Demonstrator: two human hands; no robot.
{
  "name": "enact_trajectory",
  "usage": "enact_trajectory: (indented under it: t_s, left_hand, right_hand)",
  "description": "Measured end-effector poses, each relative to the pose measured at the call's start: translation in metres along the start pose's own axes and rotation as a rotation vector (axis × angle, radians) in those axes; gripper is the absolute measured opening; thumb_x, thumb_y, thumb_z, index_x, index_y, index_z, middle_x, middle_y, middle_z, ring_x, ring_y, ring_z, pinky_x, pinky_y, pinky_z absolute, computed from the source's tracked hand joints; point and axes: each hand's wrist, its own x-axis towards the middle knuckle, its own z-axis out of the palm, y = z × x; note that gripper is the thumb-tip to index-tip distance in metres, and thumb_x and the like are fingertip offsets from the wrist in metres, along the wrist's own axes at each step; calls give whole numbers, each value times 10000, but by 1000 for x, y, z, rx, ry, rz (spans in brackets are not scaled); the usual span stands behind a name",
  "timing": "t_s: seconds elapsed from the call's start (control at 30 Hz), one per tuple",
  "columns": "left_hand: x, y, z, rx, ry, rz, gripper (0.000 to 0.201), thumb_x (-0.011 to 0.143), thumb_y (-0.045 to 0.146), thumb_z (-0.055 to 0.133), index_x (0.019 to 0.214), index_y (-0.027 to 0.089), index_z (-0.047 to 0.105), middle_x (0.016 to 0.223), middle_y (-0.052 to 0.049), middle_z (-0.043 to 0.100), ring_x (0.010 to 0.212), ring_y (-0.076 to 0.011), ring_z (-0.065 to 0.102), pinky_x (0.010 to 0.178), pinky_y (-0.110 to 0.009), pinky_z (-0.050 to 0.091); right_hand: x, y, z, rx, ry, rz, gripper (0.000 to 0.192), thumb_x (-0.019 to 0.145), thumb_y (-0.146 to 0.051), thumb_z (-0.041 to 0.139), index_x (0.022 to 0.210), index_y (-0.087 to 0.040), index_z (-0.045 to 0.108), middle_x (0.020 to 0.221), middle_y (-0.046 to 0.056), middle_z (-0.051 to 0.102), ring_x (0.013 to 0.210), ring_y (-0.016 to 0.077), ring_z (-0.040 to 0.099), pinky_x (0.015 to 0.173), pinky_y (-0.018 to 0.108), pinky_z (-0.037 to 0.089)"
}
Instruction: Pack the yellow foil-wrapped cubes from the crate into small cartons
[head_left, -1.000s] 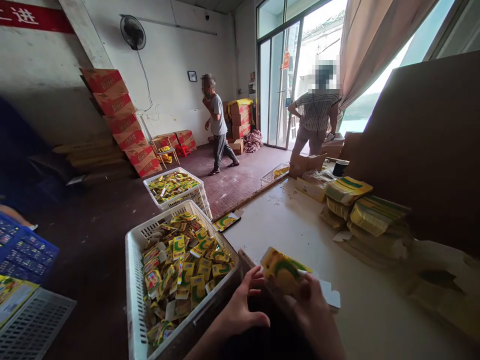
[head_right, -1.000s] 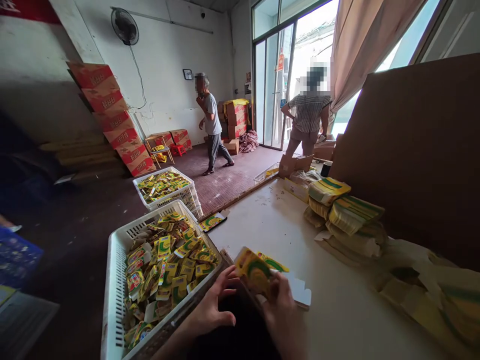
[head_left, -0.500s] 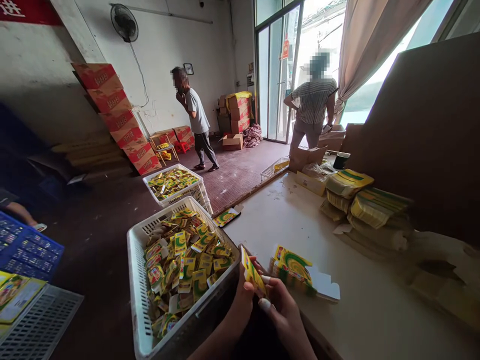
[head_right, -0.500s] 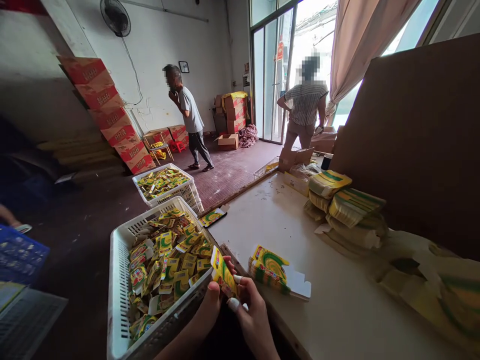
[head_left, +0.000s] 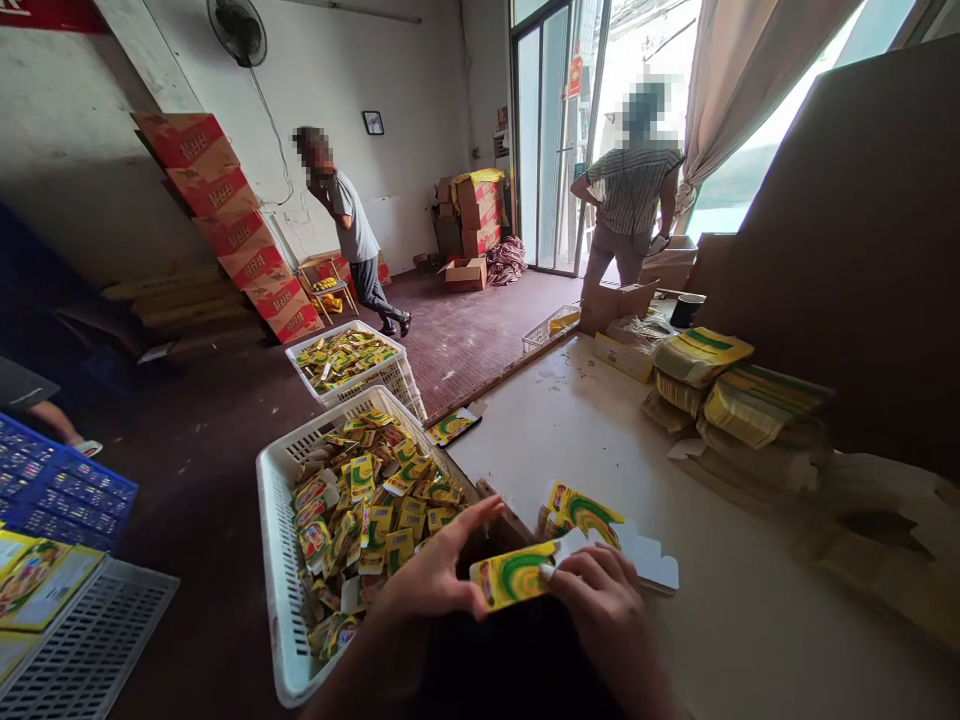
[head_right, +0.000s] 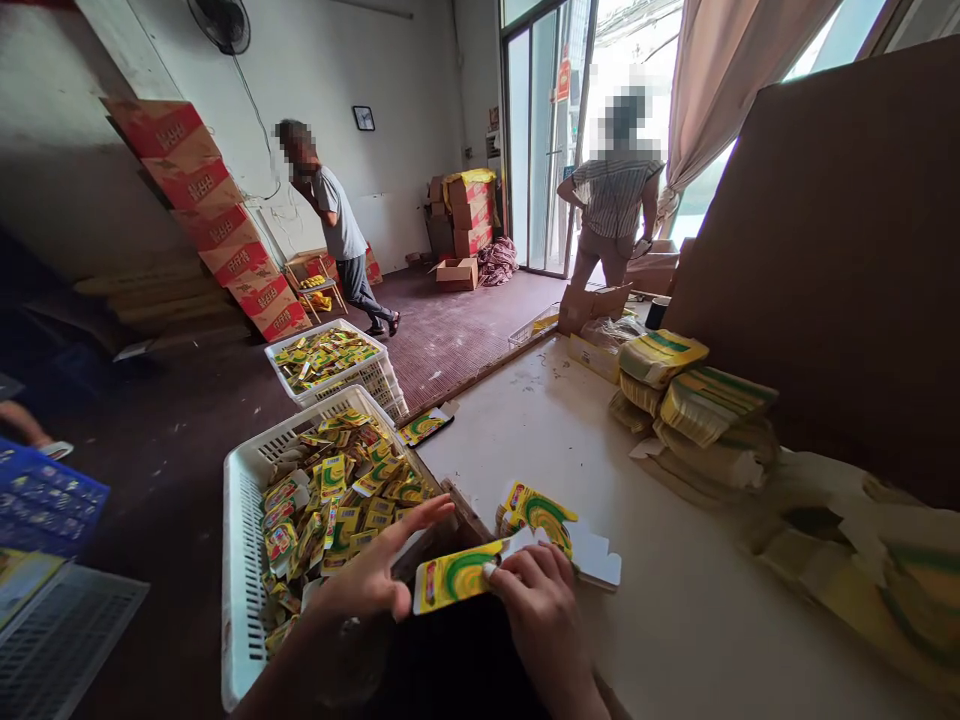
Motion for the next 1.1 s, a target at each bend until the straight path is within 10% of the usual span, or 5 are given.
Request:
enact_trajectory:
  t_s: [0.17,0.3,0.43,0.73,1.1]
  left_hand:
    - [6,-6,29,259,-117,-145,837,587,289,792,1353,147,484,1292,-128,600,1149,-290,583,1033,-405,447]
    - [5,-19,52,228,51,-84,750,618,199,698,1319,146,436,1101,-75,640,942,-217,604,865,-320,499]
    - [2,-30,64,205,70,19,922,604,192,711,1424,198,289,1203,-92,608,995,-229,601,895,-340,491]
    - [4,-37,72,279,97,157,560,620,186,652,1130,212,422,1075,-62,629,908,-208,630,800,-292,490]
    - [11,-43,64,326,-5,-5,718,605,190,621,1236,203,278,995,-49,595,877,-228,615,801,-338,503]
  right_hand:
    - [-9,-16,14,51,59,-39,230,936,-215,539,1114,-319,641,1154,8,658,1180,216,538,1172,413,187]
    - [-31,-13,32,294,197,400,615,972,-347,475,1538,-291,240,1571,98,289,1428,266,332,1059,460,420]
    - [-35,-11,43,794,-22,619,590,967,-551,405,1447,-212,453,1447,125,497,1326,257,498,1059,401,472]
    - [-18,-24,33,1201,-145,1005,718,780,-793,508,1161,-224,724,1307,122,617,1297,295,522,1138,451,360]
    - [-40,-6,45,860,-218,733,744,880,-674,492,1424,-168,526,1456,136,472,1404,282,379,1156,449,303]
